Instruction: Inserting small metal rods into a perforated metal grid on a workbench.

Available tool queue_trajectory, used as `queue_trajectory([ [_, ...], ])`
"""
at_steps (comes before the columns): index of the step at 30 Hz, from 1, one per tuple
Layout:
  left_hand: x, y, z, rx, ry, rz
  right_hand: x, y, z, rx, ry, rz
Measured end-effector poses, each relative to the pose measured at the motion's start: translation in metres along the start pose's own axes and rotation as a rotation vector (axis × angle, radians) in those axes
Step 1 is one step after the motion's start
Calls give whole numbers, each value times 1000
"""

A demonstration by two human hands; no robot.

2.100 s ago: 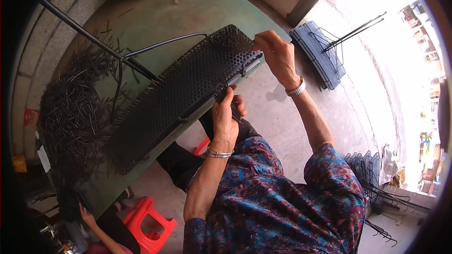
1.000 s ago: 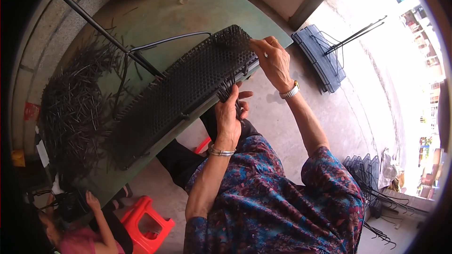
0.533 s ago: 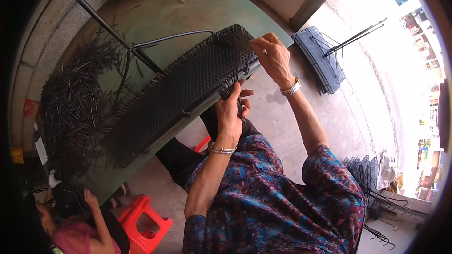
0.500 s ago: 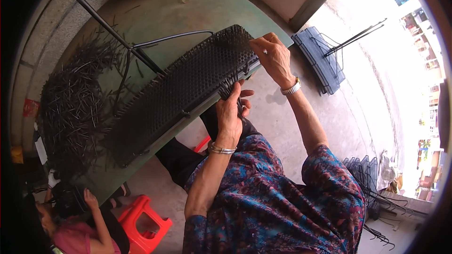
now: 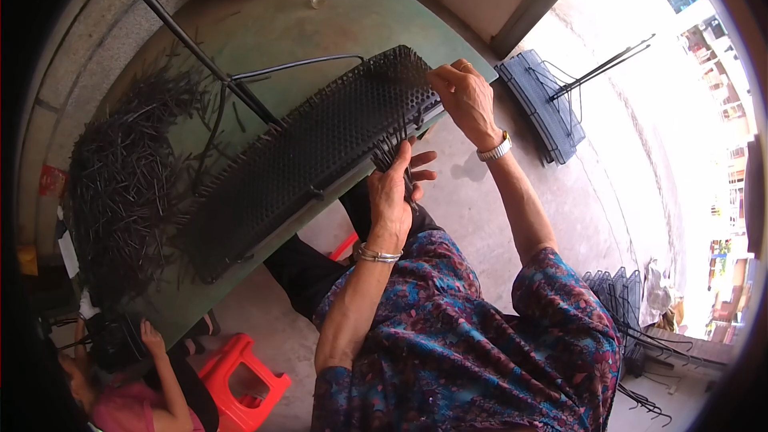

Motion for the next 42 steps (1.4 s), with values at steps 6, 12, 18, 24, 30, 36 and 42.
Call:
queue_trajectory([
  [6, -1, 1, 0, 6, -24, 6, 10, -4, -5, -42, 29, -62],
  [12, -2, 0, 4, 7, -46, 11, 1, -3, -3, -5, 39, -67],
  [18, -3, 0, 5, 1, -58, 15, 4, -8, -3, -12, 88, -7],
  [24, -4, -3, 3, 11, -62, 20, 2, -2, -1, -13, 37, -63],
  [30, -4, -4, 5, -15, -63, 10, -4, 5, -5, 17, 59, -37],
  [36, -3, -4, 5, -50, -45, 2, 0, -2, -11, 29, -28, 5],
  [42, -5, -4, 0, -72, -61, 35, 9, 1, -3, -73, -102, -22],
])
Point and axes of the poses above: each hand's wrist, its own x-axis away from the middle knuckle, its own z-axis out of the back of the hand, y = z × x, the point moved 4 cm from there along -x, towards the middle knuckle, and after that the axes turned 15 degrees about -y, right-handed, at the moved point
